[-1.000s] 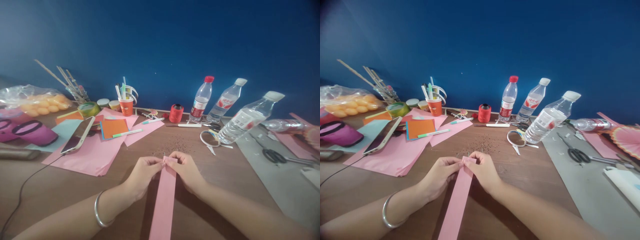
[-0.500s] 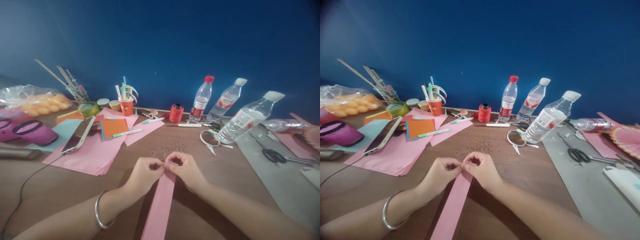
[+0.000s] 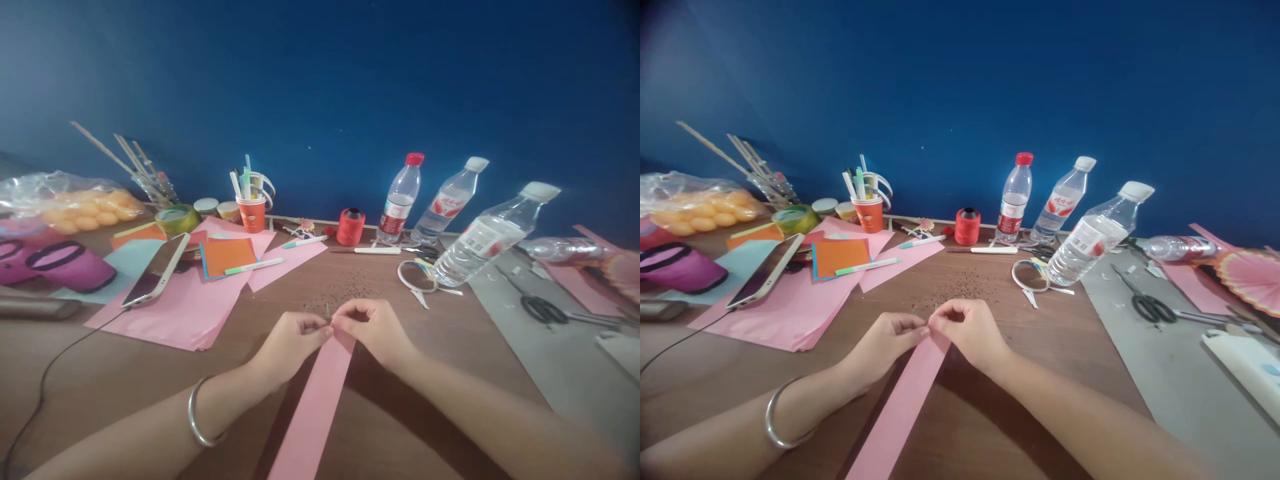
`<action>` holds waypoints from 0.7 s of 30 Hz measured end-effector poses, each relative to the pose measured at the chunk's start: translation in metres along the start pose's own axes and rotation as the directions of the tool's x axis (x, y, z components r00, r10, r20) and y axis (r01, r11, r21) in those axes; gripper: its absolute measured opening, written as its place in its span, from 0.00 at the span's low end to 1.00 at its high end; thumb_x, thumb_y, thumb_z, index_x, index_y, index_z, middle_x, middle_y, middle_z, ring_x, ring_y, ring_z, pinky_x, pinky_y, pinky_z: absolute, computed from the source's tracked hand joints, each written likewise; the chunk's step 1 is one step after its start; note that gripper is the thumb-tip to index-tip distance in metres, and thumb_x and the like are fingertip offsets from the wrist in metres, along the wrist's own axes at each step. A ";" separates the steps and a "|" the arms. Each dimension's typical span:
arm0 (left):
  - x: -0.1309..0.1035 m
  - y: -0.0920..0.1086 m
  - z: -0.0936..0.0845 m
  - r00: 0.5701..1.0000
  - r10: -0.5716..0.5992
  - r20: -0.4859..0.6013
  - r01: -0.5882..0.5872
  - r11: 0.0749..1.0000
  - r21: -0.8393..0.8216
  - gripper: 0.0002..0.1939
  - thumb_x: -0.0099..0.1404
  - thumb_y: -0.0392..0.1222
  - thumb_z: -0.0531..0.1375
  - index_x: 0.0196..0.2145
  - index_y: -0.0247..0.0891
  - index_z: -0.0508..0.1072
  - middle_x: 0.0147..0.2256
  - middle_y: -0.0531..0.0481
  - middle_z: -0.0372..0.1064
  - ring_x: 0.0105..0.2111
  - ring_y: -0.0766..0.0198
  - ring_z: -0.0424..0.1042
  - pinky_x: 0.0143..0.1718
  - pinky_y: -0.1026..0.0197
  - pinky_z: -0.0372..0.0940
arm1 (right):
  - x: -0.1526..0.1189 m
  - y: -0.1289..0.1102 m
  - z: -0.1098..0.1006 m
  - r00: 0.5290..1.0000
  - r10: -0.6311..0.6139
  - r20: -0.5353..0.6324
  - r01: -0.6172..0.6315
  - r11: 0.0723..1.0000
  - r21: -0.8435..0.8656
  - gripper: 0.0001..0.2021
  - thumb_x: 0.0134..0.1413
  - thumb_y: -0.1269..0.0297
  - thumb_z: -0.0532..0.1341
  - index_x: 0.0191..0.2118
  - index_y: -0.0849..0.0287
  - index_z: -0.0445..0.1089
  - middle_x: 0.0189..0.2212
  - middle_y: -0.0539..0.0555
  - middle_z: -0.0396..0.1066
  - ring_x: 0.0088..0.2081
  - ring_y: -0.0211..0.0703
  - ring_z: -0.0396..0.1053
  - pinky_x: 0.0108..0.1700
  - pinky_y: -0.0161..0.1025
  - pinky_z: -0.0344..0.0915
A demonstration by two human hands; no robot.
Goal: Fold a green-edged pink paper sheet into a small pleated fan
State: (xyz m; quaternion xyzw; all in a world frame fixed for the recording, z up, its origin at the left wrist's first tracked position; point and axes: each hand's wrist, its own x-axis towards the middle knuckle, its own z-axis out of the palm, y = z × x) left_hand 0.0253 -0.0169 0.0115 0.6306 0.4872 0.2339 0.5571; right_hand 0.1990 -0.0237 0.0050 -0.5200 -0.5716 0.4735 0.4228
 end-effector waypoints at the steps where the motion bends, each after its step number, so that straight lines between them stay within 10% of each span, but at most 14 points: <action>1: 0.000 0.001 0.000 1.000 -0.014 0.022 0.014 1.000 0.010 0.14 0.59 0.48 0.56 0.26 0.35 0.74 0.22 0.54 0.69 0.23 0.67 0.62 0.25 0.65 0.56 | 0.002 0.002 -0.002 0.999 0.000 -0.051 0.001 1.000 0.019 0.03 0.44 0.67 0.63 0.25 0.59 0.73 0.23 0.50 0.72 0.28 0.39 0.66 0.33 0.35 0.61; 11: 0.014 0.002 -0.033 0.993 -0.054 0.109 0.025 0.968 0.251 0.15 0.56 0.50 0.59 0.29 0.36 0.77 0.29 0.52 0.74 0.31 0.61 0.68 0.32 0.64 0.59 | 0.020 0.018 -0.027 0.947 0.008 -0.322 0.072 0.969 0.236 0.10 0.41 0.58 0.63 0.24 0.60 0.68 0.21 0.48 0.67 0.22 0.36 0.61 0.25 0.33 0.57; 17: 0.023 -0.003 -0.053 0.999 -0.004 0.051 -0.018 0.897 0.443 0.16 0.57 0.52 0.56 0.29 0.38 0.76 0.30 0.52 0.74 0.32 0.59 0.68 0.31 0.63 0.57 | 0.028 0.018 -0.045 0.933 -0.090 -0.348 0.122 0.990 0.072 0.08 0.45 0.60 0.60 0.24 0.59 0.66 0.19 0.48 0.64 0.20 0.36 0.58 0.23 0.34 0.54; 21: 0.020 0.004 -0.052 0.996 0.057 0.061 -0.082 0.828 0.555 0.14 0.59 0.49 0.54 0.30 0.38 0.76 0.31 0.52 0.74 0.32 0.60 0.68 0.32 0.63 0.57 | 0.023 0.010 -0.049 0.918 -0.310 -0.247 0.248 0.935 -0.252 0.02 0.44 0.68 0.61 0.28 0.58 0.71 0.32 0.54 0.72 0.38 0.47 0.65 0.42 0.43 0.59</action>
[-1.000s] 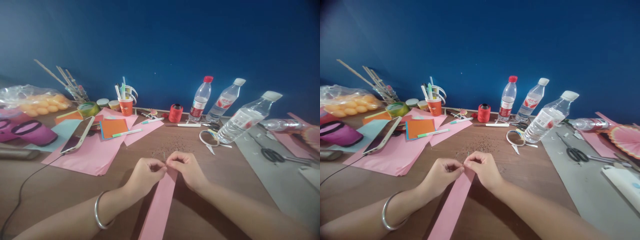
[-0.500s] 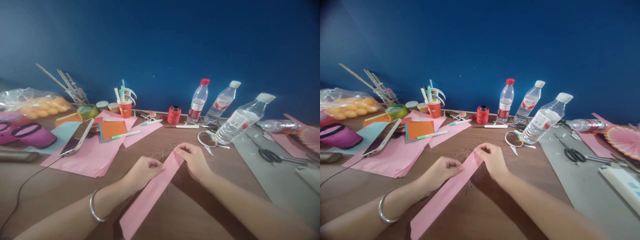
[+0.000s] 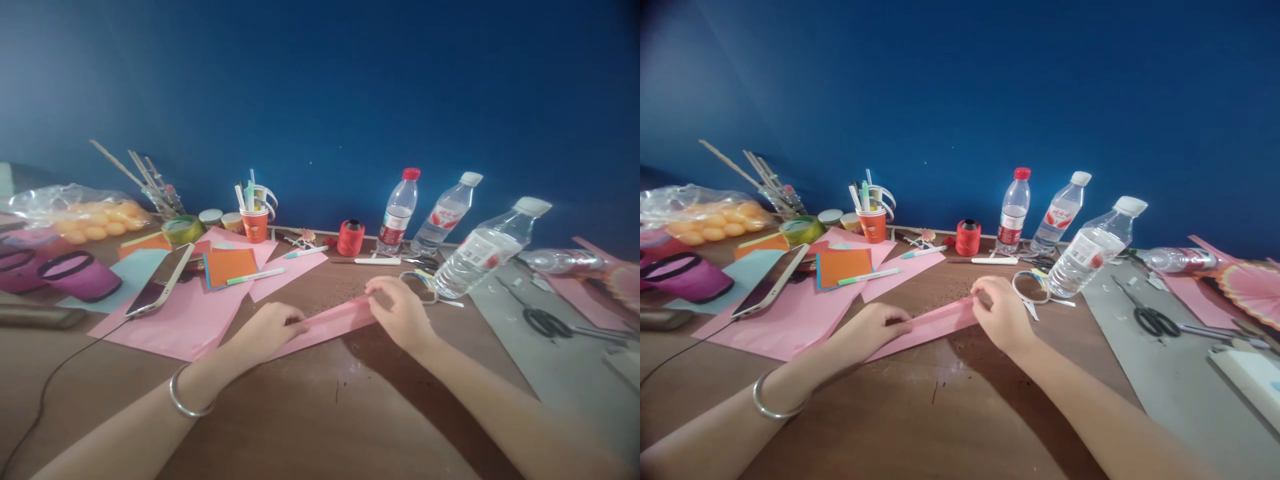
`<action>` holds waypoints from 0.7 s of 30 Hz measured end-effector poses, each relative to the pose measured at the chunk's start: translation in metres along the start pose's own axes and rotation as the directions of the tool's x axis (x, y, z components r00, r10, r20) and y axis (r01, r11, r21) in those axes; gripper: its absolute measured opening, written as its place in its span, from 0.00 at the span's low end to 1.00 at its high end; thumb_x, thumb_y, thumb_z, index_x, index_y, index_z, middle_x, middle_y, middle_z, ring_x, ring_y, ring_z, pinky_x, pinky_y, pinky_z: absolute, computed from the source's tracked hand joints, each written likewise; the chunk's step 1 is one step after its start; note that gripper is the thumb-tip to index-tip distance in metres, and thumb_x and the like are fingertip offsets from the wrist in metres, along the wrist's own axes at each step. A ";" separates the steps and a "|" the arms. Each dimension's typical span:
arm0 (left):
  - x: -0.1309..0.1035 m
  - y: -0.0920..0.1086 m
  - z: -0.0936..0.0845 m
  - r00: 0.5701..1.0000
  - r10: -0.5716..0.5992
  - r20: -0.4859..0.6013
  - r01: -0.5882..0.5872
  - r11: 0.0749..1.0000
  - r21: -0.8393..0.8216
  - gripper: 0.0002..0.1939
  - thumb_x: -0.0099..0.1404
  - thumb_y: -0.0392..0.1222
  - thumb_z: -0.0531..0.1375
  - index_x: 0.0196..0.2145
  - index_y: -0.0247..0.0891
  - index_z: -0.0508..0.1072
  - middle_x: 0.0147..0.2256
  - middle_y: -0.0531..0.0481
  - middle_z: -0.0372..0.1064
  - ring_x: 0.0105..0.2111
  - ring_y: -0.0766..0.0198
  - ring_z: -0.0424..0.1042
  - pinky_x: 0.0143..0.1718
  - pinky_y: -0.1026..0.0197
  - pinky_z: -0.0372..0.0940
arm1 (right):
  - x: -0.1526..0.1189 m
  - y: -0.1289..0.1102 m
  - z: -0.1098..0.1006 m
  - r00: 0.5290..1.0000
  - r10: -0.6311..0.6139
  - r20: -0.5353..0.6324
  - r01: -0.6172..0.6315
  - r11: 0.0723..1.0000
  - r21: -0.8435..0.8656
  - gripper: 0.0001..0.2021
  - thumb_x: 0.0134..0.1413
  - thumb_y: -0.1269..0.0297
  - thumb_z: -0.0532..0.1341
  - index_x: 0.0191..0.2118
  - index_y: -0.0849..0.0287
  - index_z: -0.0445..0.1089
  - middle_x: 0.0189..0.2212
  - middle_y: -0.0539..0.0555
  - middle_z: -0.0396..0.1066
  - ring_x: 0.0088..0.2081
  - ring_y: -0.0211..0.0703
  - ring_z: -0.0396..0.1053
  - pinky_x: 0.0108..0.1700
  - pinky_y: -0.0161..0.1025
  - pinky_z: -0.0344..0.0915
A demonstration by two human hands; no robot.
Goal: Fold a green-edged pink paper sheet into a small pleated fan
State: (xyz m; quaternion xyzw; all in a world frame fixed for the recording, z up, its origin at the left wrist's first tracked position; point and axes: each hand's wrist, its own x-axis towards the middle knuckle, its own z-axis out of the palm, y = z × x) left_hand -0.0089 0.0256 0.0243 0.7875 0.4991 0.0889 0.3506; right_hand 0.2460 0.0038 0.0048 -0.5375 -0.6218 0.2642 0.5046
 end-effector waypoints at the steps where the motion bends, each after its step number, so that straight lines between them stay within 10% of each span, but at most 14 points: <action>1: -0.001 0.003 0.000 1.000 0.018 0.010 -0.018 0.999 0.029 0.14 0.60 0.48 0.54 0.29 0.38 0.75 0.30 0.52 0.73 0.31 0.61 0.68 0.31 0.63 0.56 | -0.003 -0.004 0.001 0.991 -0.118 0.066 0.126 0.983 -0.133 0.05 0.46 0.69 0.60 0.31 0.58 0.73 0.36 0.55 0.72 0.42 0.49 0.64 0.47 0.45 0.57; 5: -0.005 0.012 0.006 0.994 0.076 0.076 -0.085 0.988 0.128 0.15 0.62 0.48 0.52 0.27 0.39 0.75 0.25 0.53 0.72 0.27 0.63 0.67 0.27 0.64 0.53 | -0.016 -0.015 0.011 0.846 -0.264 0.463 0.469 0.781 -0.412 0.11 0.59 0.67 0.53 0.42 0.60 0.72 0.39 0.57 0.73 0.42 0.47 0.66 0.47 0.43 0.58; 21: -0.011 0.025 0.017 0.980 0.152 0.130 -0.186 0.933 0.307 0.19 0.66 0.51 0.48 0.31 0.42 0.75 0.30 0.50 0.74 0.31 0.59 0.70 0.30 0.62 0.55 | -0.019 -0.037 0.014 0.737 0.115 0.667 0.186 0.913 -0.362 0.09 0.56 0.65 0.56 0.33 0.55 0.74 0.31 0.50 0.75 0.32 0.39 0.69 0.34 0.33 0.58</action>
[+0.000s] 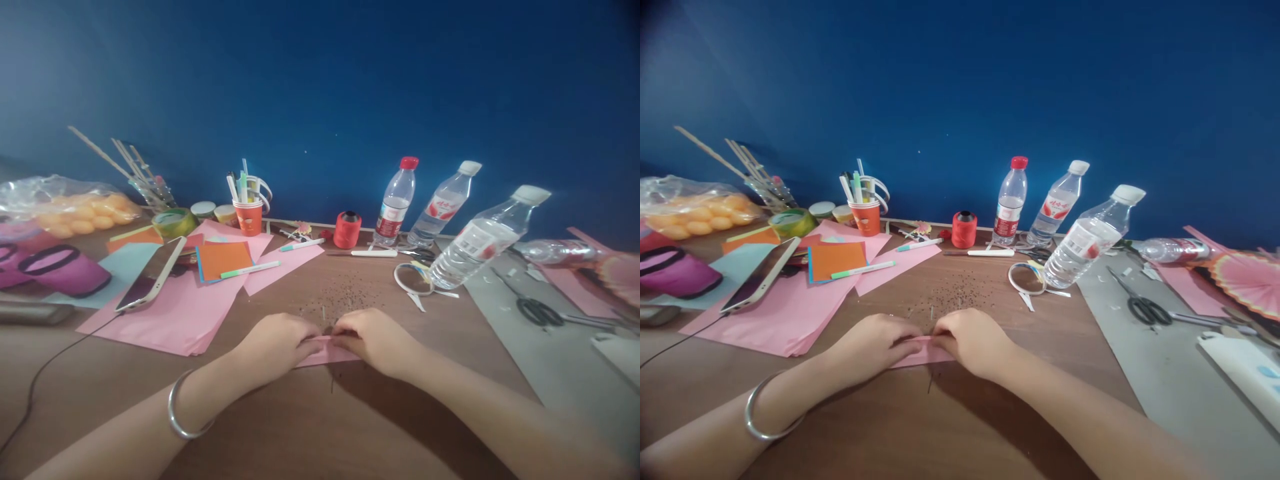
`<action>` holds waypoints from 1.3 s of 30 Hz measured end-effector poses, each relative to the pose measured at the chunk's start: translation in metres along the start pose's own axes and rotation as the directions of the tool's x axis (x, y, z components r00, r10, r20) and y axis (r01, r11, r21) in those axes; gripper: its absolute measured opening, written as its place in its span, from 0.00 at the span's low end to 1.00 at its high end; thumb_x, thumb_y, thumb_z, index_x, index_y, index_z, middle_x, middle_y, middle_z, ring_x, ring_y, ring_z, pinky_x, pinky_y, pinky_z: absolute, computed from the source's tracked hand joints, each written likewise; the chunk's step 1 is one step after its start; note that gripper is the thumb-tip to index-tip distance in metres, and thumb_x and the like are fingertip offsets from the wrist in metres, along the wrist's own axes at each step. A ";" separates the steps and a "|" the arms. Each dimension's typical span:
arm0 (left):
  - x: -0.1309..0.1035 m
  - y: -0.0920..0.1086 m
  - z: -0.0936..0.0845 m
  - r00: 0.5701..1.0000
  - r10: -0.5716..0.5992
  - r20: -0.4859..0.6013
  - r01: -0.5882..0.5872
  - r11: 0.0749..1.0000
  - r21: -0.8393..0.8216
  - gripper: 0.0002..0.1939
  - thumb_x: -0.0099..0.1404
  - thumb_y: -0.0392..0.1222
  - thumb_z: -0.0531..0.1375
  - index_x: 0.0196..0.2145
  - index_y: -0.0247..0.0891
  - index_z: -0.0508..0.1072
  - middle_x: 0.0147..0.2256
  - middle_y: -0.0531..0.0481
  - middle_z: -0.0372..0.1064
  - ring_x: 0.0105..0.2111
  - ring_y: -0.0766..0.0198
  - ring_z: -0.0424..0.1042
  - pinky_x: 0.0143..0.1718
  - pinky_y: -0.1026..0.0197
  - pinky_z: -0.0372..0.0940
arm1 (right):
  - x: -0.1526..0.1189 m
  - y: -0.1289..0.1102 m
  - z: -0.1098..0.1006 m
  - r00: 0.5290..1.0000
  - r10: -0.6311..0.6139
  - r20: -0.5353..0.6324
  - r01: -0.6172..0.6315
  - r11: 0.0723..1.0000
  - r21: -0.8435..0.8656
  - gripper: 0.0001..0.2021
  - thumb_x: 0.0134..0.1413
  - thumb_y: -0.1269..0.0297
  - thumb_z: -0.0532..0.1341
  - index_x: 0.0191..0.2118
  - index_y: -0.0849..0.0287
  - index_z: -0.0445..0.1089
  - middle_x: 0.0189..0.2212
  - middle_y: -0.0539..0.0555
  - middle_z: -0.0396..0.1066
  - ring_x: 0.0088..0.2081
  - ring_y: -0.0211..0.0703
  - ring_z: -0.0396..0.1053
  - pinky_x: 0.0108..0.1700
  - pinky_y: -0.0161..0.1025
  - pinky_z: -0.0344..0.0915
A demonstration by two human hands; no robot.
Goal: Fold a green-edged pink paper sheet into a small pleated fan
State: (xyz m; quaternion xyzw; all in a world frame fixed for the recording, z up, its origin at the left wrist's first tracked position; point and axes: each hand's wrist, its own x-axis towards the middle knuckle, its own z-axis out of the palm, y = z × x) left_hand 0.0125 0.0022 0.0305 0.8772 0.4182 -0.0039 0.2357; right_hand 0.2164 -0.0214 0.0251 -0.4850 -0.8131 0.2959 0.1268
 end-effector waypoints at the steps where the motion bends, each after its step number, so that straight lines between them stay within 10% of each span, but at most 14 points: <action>1: 0.000 -0.001 -0.002 1.000 -0.018 0.003 0.018 0.999 -0.050 0.18 0.65 0.51 0.49 0.32 0.42 0.76 0.30 0.50 0.75 0.31 0.60 0.70 0.30 0.63 0.56 | 0.000 0.001 -0.001 1.000 0.023 0.001 -0.023 1.000 0.022 0.08 0.55 0.66 0.57 0.33 0.55 0.74 0.30 0.50 0.75 0.32 0.39 0.69 0.33 0.33 0.58; 10: 0.002 -0.016 -0.011 0.995 -0.071 0.065 0.088 0.943 -0.320 0.13 0.59 0.47 0.54 0.32 0.40 0.77 0.30 0.55 0.75 0.30 0.63 0.69 0.28 0.66 0.57 | 0.004 0.011 -0.002 0.994 0.113 -0.003 -0.111 0.984 0.140 0.06 0.50 0.63 0.60 0.30 0.55 0.75 0.27 0.48 0.74 0.29 0.39 0.68 0.31 0.34 0.57; 39: 0.000 0.004 0.000 0.997 -0.072 0.027 0.076 0.929 -0.362 0.14 0.58 0.47 0.54 0.27 0.39 0.76 0.23 0.55 0.71 0.26 0.66 0.66 0.27 0.67 0.55 | 0.002 0.000 0.000 0.999 0.044 -0.004 -0.042 0.985 0.168 0.08 0.42 0.71 0.57 0.25 0.57 0.74 0.21 0.46 0.70 0.25 0.35 0.64 0.28 0.31 0.55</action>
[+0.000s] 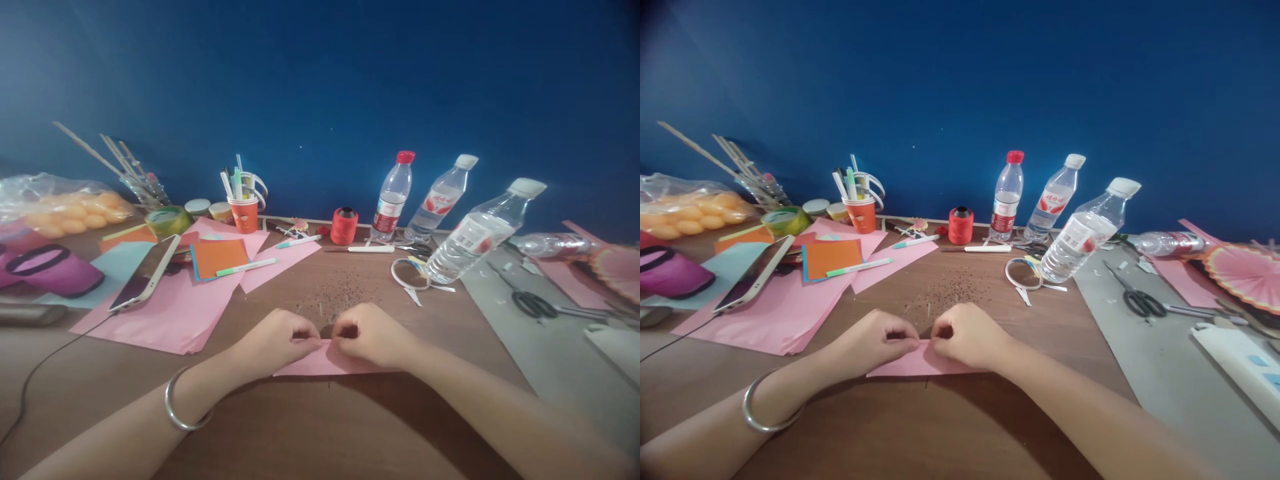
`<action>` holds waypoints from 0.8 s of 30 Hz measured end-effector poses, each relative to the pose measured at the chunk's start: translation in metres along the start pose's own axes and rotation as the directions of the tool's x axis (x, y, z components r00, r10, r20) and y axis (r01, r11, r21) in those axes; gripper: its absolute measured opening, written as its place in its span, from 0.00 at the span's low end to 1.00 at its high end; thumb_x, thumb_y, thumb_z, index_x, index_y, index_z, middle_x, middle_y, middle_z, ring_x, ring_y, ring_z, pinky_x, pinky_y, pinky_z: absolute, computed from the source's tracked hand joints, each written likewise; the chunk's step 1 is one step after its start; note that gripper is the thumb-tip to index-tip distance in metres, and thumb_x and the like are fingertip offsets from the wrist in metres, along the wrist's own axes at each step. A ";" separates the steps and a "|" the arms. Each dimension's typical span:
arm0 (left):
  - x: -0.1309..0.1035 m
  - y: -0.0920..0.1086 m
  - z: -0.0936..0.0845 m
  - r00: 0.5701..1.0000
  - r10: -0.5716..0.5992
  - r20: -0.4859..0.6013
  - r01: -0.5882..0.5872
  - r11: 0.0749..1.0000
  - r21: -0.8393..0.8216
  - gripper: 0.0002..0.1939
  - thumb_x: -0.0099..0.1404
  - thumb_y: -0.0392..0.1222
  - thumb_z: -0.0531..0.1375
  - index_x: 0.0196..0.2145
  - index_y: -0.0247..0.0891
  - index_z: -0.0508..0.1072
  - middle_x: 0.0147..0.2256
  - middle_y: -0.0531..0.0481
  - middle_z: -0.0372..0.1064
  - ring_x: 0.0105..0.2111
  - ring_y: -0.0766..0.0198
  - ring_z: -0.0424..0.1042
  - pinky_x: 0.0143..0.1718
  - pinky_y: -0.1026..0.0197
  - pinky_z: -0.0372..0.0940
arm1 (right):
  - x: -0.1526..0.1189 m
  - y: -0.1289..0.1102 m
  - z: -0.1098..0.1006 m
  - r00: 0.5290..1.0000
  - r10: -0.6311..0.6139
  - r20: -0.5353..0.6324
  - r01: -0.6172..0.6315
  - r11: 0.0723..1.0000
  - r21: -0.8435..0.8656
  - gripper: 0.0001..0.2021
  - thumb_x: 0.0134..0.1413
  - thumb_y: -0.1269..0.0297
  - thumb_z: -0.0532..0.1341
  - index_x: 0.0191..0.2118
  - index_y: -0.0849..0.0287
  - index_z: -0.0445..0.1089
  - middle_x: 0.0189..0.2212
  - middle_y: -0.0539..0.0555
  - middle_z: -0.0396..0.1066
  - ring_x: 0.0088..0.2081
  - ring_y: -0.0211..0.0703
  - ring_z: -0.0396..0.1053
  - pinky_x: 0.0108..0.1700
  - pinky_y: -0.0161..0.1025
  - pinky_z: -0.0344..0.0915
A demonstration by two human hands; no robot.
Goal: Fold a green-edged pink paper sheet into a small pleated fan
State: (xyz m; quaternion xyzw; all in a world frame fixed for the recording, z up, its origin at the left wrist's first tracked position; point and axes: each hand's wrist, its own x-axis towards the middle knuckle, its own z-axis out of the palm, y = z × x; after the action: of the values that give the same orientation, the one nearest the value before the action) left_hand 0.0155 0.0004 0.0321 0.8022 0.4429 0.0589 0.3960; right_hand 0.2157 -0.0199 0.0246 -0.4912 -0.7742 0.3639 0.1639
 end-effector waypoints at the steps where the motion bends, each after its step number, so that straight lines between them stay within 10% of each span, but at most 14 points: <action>1: 0.000 0.000 0.001 1.000 -0.001 0.004 0.001 1.000 0.003 0.14 0.58 0.46 0.54 0.27 0.38 0.76 0.23 0.55 0.70 0.26 0.66 0.65 0.26 0.67 0.55 | 0.000 -0.001 0.000 1.000 0.003 0.004 -0.003 1.000 0.009 0.09 0.43 0.71 0.56 0.25 0.57 0.74 0.21 0.46 0.71 0.25 0.35 0.64 0.28 0.31 0.54; 24: 0.003 -0.011 0.001 1.000 -0.010 0.009 0.010 0.999 -0.042 0.14 0.62 0.46 0.52 0.34 0.42 0.77 0.34 0.56 0.76 0.35 0.62 0.72 0.35 0.65 0.60 | 0.000 0.008 -0.011 0.998 0.053 0.045 -0.051 0.997 -0.054 0.07 0.50 0.66 0.59 0.26 0.57 0.73 0.24 0.48 0.73 0.27 0.38 0.67 0.29 0.33 0.56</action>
State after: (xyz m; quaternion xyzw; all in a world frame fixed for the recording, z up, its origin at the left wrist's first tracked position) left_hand 0.0102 0.0055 0.0235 0.7919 0.4437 0.0626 0.4150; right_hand 0.2279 -0.0135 0.0265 -0.5067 -0.7742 0.3587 0.1235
